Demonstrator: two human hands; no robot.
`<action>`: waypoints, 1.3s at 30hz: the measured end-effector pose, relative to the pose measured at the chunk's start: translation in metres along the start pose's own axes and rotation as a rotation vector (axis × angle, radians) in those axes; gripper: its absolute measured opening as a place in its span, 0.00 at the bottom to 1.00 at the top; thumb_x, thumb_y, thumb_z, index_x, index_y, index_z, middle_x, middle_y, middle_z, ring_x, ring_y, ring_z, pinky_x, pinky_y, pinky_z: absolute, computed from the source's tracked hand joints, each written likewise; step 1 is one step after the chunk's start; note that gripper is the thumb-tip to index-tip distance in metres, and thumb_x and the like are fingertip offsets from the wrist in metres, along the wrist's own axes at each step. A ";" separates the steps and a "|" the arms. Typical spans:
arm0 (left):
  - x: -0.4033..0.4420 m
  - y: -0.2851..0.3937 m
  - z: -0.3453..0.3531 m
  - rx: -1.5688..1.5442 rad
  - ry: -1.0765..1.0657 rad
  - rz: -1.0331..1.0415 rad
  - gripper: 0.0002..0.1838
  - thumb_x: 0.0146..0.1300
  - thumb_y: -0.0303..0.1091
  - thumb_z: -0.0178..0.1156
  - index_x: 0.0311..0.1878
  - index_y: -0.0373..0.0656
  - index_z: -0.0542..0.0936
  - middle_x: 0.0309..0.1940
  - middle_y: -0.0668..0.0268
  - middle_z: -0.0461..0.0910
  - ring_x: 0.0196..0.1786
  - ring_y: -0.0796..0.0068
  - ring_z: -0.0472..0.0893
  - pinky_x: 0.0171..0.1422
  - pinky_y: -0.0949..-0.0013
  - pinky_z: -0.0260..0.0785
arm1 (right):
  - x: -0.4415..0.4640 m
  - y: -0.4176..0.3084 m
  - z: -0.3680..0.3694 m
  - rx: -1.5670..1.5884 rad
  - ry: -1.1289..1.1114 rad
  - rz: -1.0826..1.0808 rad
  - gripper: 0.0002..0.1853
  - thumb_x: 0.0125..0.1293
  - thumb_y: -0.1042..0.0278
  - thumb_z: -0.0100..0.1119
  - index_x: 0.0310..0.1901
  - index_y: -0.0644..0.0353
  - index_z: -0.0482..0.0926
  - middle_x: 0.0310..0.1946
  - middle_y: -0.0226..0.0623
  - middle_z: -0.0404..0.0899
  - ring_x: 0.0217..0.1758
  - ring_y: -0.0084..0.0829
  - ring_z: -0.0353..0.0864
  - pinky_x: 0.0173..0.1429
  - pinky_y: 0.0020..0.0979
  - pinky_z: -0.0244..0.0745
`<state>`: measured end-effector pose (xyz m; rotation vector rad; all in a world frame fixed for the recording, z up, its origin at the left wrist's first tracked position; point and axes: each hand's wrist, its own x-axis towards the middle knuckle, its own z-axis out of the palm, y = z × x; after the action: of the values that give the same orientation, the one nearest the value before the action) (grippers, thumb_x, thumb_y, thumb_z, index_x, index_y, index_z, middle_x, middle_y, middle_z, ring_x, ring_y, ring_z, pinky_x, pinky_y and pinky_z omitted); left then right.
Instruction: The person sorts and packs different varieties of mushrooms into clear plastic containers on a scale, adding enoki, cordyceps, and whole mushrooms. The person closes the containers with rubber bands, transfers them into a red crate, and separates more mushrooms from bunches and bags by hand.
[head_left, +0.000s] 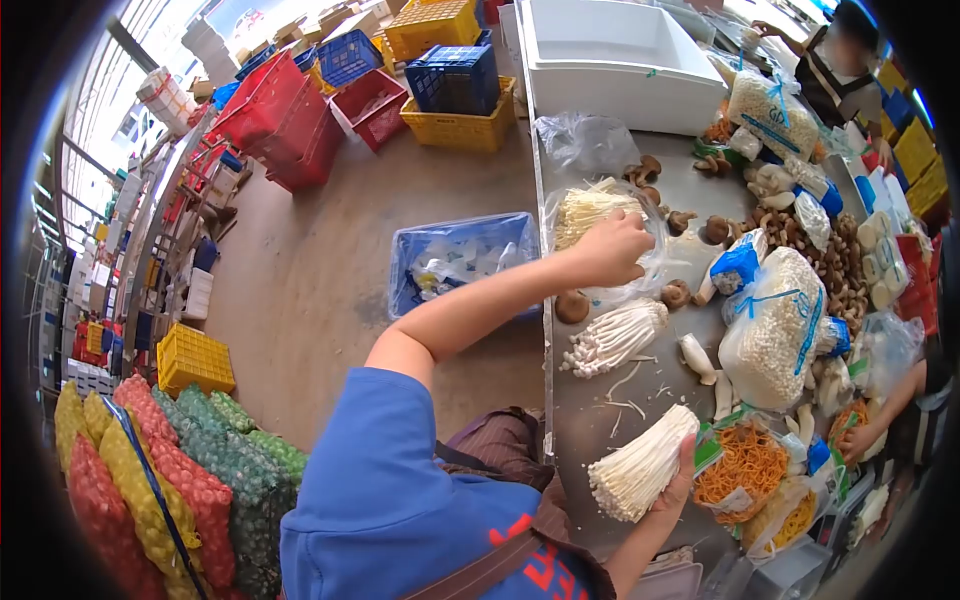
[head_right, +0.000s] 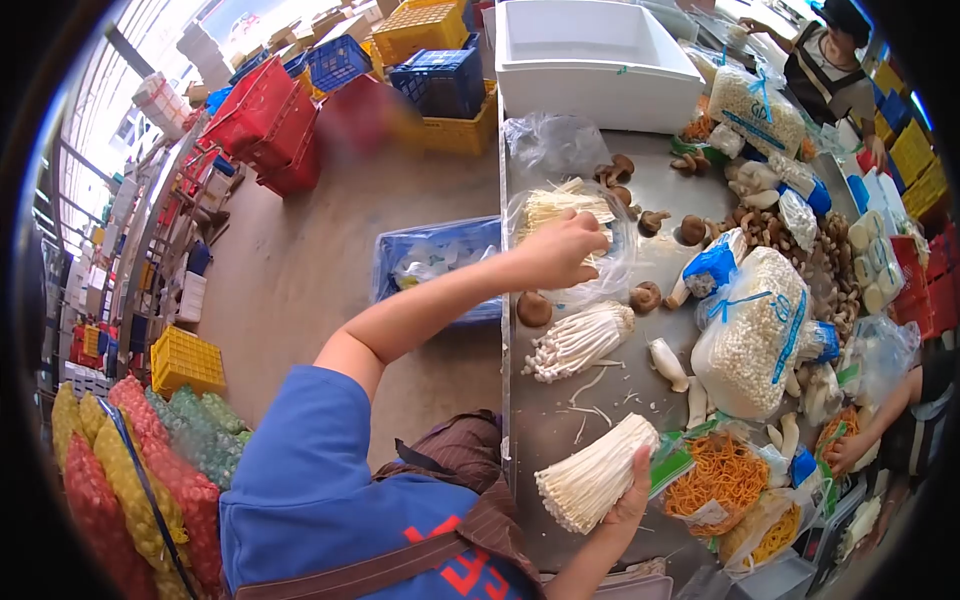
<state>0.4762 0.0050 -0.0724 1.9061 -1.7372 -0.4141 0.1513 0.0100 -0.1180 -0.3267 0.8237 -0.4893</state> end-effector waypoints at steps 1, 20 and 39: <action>-0.008 0.011 0.007 -0.013 0.111 0.015 0.13 0.50 0.31 0.61 0.39 0.38 0.79 0.34 0.55 0.78 0.43 0.61 0.75 0.51 0.62 0.66 | 0.000 -0.002 0.008 0.054 -0.018 -0.024 0.27 0.56 0.55 0.61 0.52 0.64 0.69 0.43 0.41 0.76 0.44 0.36 0.78 0.47 0.38 0.76; -0.082 0.137 0.163 -1.812 -0.907 -0.444 0.48 0.40 0.46 0.61 0.64 0.32 0.54 0.56 0.43 0.64 0.48 0.50 0.75 0.47 0.58 0.75 | -0.162 0.027 -0.069 -0.773 0.670 -1.042 0.20 0.58 0.64 0.60 0.50 0.65 0.72 0.49 0.42 0.73 0.53 0.34 0.72 0.56 0.32 0.65; -0.127 0.439 0.305 -0.224 -1.308 0.813 0.44 0.37 0.29 0.67 0.64 0.42 0.62 0.54 0.54 0.69 0.54 0.58 0.71 0.60 0.66 0.62 | -0.312 0.113 -0.245 -1.653 0.967 -0.916 0.08 0.51 0.61 0.57 0.27 0.56 0.75 0.25 0.33 0.72 0.35 0.30 0.75 0.38 0.28 0.71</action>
<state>-0.0700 0.0602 -0.0886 0.4898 -2.8019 -1.6177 -0.1833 0.2499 -0.1344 -2.1790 1.9214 -0.7130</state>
